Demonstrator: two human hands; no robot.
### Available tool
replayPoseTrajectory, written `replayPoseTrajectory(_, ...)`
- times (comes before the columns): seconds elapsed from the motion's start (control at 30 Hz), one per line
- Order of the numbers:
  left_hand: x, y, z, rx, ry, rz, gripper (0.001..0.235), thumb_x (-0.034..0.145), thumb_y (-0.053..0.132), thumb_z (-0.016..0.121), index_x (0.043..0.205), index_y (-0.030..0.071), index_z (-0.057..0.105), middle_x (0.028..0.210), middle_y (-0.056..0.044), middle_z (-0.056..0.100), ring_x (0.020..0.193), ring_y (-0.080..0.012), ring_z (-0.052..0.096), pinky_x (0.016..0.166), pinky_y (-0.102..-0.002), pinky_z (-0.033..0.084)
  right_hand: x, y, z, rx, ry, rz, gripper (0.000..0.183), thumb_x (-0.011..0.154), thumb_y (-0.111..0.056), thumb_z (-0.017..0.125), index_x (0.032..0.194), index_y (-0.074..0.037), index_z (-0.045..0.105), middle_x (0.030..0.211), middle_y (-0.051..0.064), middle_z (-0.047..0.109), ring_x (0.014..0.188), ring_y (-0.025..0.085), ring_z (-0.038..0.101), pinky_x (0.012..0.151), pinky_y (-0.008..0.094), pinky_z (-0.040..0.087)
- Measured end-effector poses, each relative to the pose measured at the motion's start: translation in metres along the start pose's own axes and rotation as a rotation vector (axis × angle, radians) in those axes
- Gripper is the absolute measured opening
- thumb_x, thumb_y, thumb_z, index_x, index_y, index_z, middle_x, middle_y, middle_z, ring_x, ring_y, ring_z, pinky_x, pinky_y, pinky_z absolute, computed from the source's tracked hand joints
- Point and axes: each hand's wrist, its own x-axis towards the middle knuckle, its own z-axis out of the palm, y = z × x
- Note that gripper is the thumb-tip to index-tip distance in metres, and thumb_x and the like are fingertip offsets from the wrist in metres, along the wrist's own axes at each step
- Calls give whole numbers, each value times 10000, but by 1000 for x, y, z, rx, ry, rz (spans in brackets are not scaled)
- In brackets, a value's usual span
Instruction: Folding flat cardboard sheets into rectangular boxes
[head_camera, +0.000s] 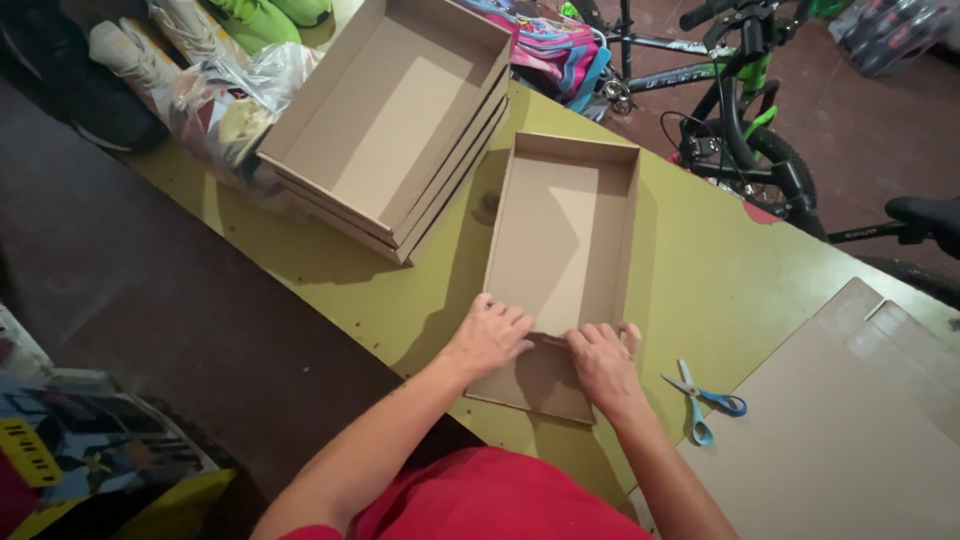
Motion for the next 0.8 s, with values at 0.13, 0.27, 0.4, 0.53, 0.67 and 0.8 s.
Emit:
replayPoseTrajectory(0.13,15,12,-13,-87,93,-14,298,969,546,523,1070,291,639,849,28,604,789,-222,654,792,-427,475,-3,3,8,-9,-47,22,58,919,-309,578,891,-267,607,771,-52,562,858,161,618,1033,462,369)
replayPoseTrajectory(0.27,20,12,-37,-309,13,-123,223,977,555,532,1005,381,670,843,76,621,859,-188,681,788,-355,531,-6,6,17,4,-58,17,72,939,-318,561,898,-280,606,776,-58,550,891,157,612,1047,470,329)
replayPoseTrajectory(0.4,21,11,-31,-431,54,-128,219,973,563,561,968,399,705,847,82,672,856,-184,694,770,-343,543,-3,2,10,37,-63,29,78,940,-318,575,891,-265,605,777,-42,560,893,170,621,1058,469,341)
replayPoseTrajectory(0.53,21,10,-13,-402,97,-153,220,960,578,580,930,406,714,842,115,687,841,-137,697,741,-309,543,-4,-3,14,18,9,48,130,917,-334,641,1018,-254,631,877,-26,593,996,195,611,1059,490,333)
replayPoseTrajectory(0.67,22,12,-19,-411,94,-123,205,957,525,607,909,363,724,810,83,687,817,-172,701,719,-340,555,-23,-33,-5,145,82,-17,323,822,-430,787,1055,-236,674,979,43,622,1015,278,591,930,486,377)
replayPoseTrajectory(0.8,26,9,-39,-523,-80,-155,149,959,410,682,950,295,776,880,112,736,820,-128,659,762,-365,526,-57,-44,4,117,-189,-202,738,663,-600,829,1251,-230,581,1230,40,571,1150,305,495,993,511,311)
